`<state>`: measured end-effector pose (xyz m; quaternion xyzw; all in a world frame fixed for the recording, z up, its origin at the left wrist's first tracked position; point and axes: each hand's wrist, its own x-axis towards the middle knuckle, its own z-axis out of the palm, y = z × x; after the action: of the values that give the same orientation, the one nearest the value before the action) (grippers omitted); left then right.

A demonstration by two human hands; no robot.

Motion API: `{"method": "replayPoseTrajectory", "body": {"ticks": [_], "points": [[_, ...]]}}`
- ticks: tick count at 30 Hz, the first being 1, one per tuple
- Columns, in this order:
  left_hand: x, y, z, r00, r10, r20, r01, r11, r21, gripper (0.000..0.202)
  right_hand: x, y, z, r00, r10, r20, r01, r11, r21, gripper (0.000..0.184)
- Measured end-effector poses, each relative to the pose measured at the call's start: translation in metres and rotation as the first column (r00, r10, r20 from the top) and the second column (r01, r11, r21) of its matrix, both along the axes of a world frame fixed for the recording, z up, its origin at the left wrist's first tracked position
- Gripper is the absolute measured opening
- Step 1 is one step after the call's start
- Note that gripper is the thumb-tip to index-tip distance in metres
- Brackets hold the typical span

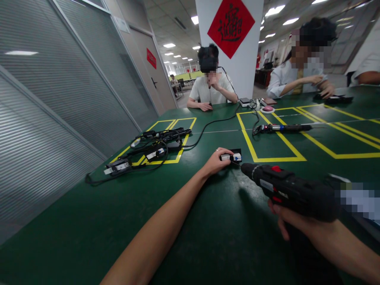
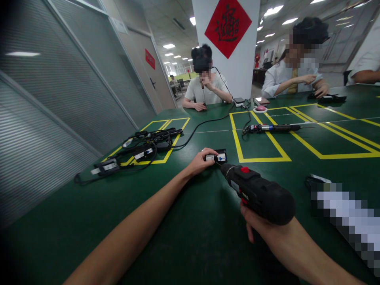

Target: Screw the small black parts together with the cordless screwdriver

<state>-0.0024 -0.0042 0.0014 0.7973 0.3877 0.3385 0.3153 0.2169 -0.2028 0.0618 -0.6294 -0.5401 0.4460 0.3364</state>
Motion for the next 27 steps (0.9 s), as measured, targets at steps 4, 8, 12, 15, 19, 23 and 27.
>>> {"method": "replayPoseTrajectory", "body": {"ticks": [4, 8, 12, 15, 19, 23, 27], "points": [[-0.0003, 0.0011, -0.0016, 1.0, 0.001, 0.009, -0.001, 1.0, 0.007, 0.035, 0.0016, -0.0023, 0.0037, 0.995, 0.001, 0.102, 0.003, 0.999, -0.036, 0.024], [-0.0001, 0.0005, -0.0004, 1.0, 0.005, -0.002, -0.005, 1.0, 0.007, 0.035, -0.0016, -0.003, 0.0056, 0.998, 0.007, 0.057, -0.004, 0.998, -0.056, 0.022], [0.0, 0.0004, 0.0003, 1.0, 0.003, 0.005, -0.003, 1.0, 0.008, 0.034, -0.0029, -0.0021, 0.0074, 0.999, 0.036, 0.003, -0.036, 0.998, -0.042, 0.022], [0.0001, 0.0007, 0.0003, 1.0, -0.002, 0.005, 0.002, 1.0, 0.009, 0.034, -0.0017, -0.0006, 0.0072, 0.999, 0.041, -0.033, -0.042, 0.999, -0.026, 0.023], [0.0005, 0.0004, 0.0011, 1.0, 0.003, -0.003, -0.003, 1.0, 0.009, 0.035, -0.0011, 0.0018, 0.004, 0.995, 0.054, -0.079, -0.054, 0.999, -0.004, 0.017], [0.0005, 0.0003, 0.0006, 1.0, 0.002, 0.003, -0.002, 1.0, 0.006, 0.035, -0.0028, 0.0028, 0.0017, 0.991, 0.045, -0.122, -0.044, 0.999, 0.013, 0.026], [0.0001, 0.0012, -0.0014, 1.0, -0.002, 0.007, 0.002, 1.0, 0.002, 0.035, -0.0023, 0.0005, 0.0029, 0.997, -0.002, -0.076, 0.003, 1.0, 0.014, 0.025]]}}
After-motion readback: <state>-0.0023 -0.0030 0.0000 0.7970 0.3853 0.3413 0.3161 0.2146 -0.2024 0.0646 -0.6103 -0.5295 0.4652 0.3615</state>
